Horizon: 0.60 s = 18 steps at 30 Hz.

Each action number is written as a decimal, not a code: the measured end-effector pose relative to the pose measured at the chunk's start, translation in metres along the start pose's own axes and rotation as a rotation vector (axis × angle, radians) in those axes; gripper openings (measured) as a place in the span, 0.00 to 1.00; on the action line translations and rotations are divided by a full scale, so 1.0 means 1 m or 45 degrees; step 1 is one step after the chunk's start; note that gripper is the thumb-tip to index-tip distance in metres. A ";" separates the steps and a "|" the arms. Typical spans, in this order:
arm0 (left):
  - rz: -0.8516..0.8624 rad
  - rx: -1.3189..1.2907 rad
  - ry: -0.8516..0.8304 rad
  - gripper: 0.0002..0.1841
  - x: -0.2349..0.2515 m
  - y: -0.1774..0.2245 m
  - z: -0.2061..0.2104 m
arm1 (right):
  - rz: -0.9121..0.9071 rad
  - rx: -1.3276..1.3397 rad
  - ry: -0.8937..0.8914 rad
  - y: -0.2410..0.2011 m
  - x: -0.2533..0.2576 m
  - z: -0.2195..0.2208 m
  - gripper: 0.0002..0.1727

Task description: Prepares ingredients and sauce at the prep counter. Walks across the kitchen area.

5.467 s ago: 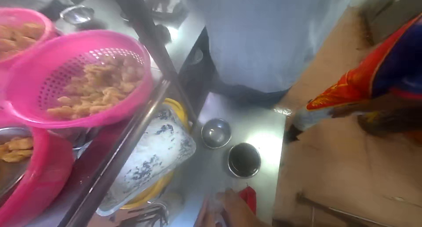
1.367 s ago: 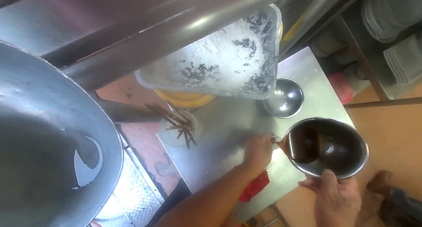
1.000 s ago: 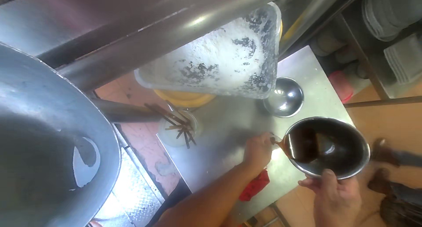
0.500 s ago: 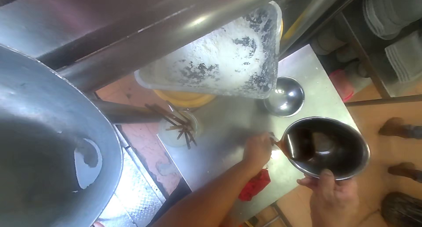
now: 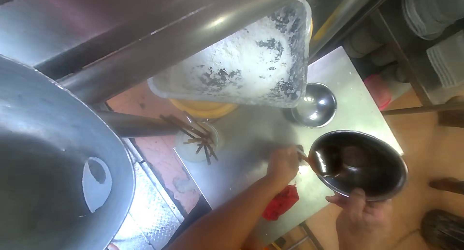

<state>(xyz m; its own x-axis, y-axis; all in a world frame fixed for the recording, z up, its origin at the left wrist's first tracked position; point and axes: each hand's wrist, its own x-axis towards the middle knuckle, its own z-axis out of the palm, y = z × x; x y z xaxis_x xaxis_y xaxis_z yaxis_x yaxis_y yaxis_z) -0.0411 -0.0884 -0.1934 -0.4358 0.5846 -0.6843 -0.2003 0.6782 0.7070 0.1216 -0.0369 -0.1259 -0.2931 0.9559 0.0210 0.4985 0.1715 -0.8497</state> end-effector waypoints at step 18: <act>0.036 -0.012 0.021 0.20 0.002 -0.006 0.002 | -0.102 -0.084 0.043 0.007 -0.009 0.008 0.17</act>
<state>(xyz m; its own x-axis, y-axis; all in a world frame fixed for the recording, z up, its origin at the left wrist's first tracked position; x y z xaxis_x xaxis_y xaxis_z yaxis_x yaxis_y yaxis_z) -0.0391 -0.0899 -0.1994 -0.4558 0.5958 -0.6613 -0.1963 0.6573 0.7276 0.1212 -0.0465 -0.1361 -0.3070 0.9457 0.1065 0.5275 0.2622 -0.8081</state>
